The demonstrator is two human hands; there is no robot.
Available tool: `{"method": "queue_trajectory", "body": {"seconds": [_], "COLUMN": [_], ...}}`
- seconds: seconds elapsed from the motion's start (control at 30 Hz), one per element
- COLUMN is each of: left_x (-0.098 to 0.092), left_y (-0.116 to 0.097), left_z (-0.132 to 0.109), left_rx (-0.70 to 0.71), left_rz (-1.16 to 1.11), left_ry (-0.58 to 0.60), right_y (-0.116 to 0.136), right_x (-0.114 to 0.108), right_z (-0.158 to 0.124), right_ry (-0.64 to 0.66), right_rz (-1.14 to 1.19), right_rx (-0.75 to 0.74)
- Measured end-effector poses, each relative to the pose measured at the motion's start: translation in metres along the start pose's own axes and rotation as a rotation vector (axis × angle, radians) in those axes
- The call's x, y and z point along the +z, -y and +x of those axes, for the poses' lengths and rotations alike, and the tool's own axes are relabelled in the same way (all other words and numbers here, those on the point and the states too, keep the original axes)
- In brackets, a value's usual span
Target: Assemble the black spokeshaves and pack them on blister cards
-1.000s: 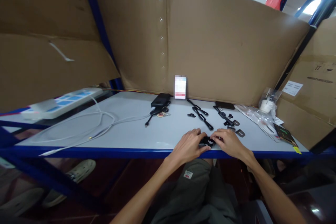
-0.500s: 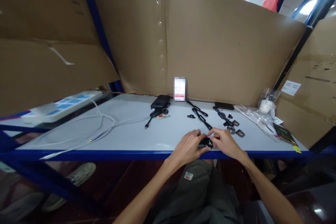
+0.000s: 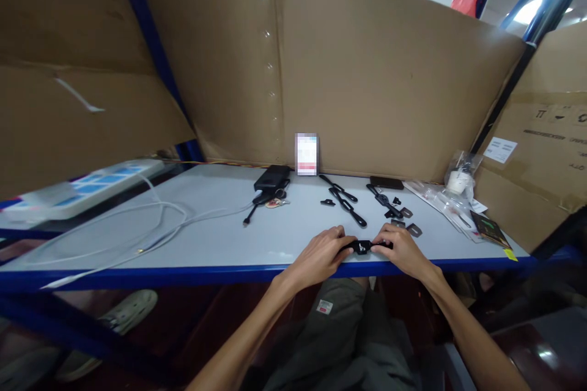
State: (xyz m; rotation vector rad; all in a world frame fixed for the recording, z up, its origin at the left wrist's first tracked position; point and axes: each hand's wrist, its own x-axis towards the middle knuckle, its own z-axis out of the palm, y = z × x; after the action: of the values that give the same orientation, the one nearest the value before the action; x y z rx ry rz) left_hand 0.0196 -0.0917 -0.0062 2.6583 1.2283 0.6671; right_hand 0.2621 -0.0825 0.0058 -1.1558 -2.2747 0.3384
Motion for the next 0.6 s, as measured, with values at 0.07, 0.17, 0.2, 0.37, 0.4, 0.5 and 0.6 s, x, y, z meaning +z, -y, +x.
{"method": "queue_trajectory", "body": {"seconds": [0.07, 0.17, 0.2, 0.37, 0.4, 0.5, 0.6], "left_x": [0.0009, 0.0015, 0.0014, -0.0002, -0.0007, -0.0018, -0.0015], "left_y": [0.0008, 0.0013, 0.0013, -0.0004, -0.0011, -0.0037, -0.0054], "left_z": [-0.0002, -0.0002, -0.0002, 0.001, 0.0012, 0.0006, -0.0019], "left_rx": [0.008, 0.007, 0.003, -0.007, -0.011, -0.028, -0.037], "left_rz": [-0.002, 0.019, 0.026, 0.033, 0.035, 0.034, 0.02], "left_ry": [-0.006, -0.002, 0.003, 0.017, 0.021, 0.015, -0.01], "right_y": [0.0004, 0.0012, 0.0015, 0.0035, 0.0037, 0.004, 0.005], "right_x": [0.0011, 0.0008, 0.0007, 0.0008, 0.0009, 0.0002, -0.0014], "right_z": [-0.0013, -0.0028, -0.0032, -0.004, -0.004, -0.0044, -0.0054], "right_ry": [-0.016, -0.022, -0.022, -0.026, -0.024, -0.016, -0.001], "right_rz": [0.005, 0.009, 0.008, -0.015, -0.023, -0.058, -0.113], "right_rx": [-0.004, -0.009, -0.01, -0.006, -0.007, -0.008, -0.018]}}
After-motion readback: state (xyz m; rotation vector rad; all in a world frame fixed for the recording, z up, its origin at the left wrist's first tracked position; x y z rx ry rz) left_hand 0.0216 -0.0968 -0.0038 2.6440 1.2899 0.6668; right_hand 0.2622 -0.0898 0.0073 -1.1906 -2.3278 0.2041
